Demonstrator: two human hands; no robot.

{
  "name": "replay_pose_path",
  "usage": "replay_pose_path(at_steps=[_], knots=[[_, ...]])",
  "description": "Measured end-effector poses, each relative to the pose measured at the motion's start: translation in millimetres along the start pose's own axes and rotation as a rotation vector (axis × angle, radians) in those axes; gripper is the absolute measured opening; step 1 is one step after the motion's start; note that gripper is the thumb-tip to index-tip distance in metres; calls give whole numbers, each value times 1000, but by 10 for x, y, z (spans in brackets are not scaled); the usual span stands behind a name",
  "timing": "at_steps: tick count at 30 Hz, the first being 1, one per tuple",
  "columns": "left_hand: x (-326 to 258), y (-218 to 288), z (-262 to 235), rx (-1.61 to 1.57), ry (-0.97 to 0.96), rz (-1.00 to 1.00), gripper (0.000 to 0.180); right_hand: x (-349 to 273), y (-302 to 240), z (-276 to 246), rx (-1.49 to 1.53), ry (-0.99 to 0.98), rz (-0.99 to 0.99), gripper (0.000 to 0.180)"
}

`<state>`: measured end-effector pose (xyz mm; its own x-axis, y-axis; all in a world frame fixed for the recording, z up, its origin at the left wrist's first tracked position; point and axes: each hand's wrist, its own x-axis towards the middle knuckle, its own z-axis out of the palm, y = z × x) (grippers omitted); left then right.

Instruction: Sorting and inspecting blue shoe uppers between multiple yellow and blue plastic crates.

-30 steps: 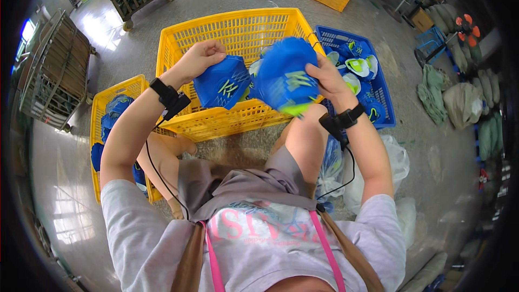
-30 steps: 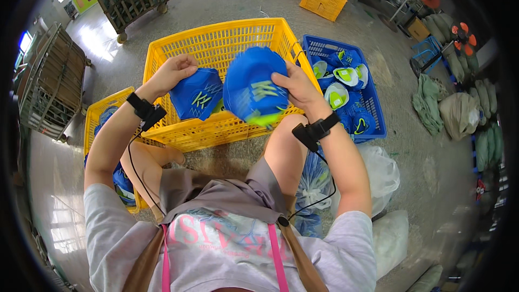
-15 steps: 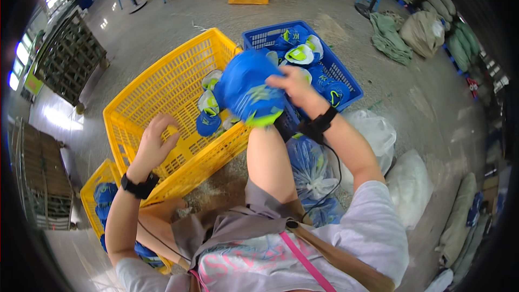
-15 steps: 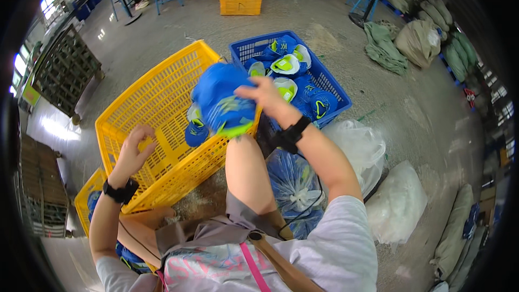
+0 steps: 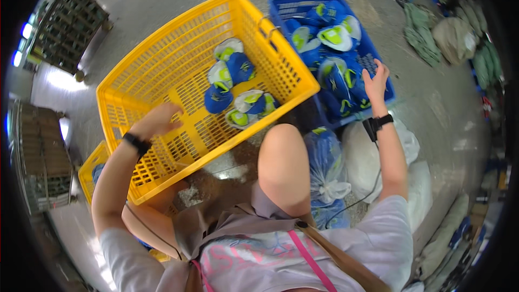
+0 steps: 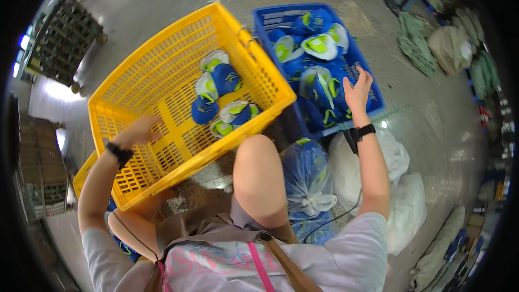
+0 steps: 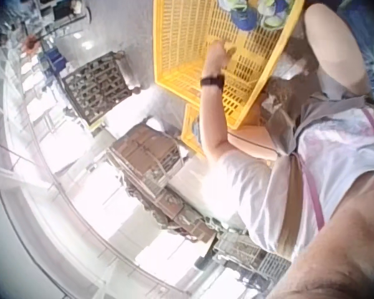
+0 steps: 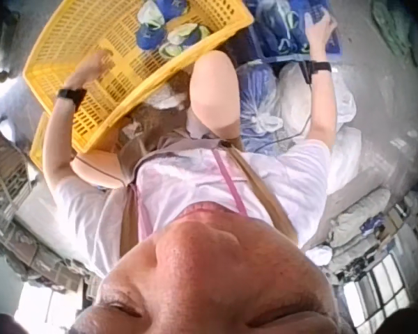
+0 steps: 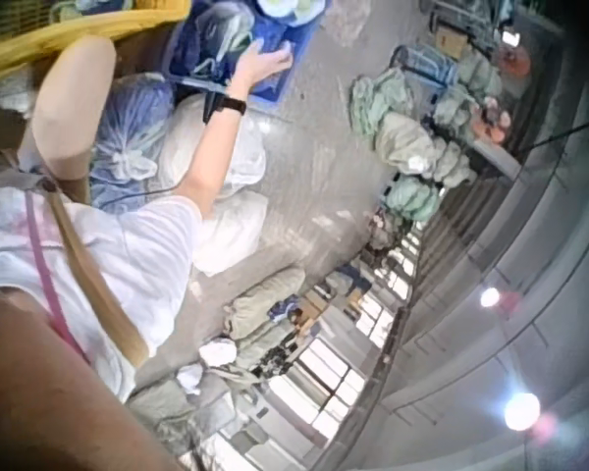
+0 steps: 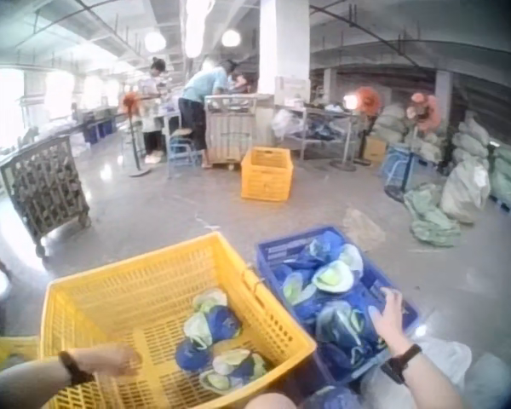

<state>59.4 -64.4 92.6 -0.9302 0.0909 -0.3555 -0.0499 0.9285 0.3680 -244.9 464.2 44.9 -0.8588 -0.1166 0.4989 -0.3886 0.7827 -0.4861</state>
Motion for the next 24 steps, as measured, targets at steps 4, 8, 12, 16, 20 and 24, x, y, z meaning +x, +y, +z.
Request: replay_pose_path(at_steps=[4,8,12,16,20,24], knots=[[751,-475,169,127,-22,-73,34,96,-1172,363,106,-349,-510,59],[1612,-694,678,120,-2,-110,43,-61,-1676,721,-78,-821,-529,64],[2336,-1035,1466,-77,-114,-250,78,-59,-1553,987,91,-727,-529,51],[3057,-850,1815,-67,283,-396,96,-22,-1665,944,13,-763,-445,34],[3550,-700,1606,-289,257,-592,96,-71,-1650,928,-33,-735,-388,26],[3622,-1032,2189,-304,512,-585,76,-113,-1706,987,-12,-725,-398,21]])
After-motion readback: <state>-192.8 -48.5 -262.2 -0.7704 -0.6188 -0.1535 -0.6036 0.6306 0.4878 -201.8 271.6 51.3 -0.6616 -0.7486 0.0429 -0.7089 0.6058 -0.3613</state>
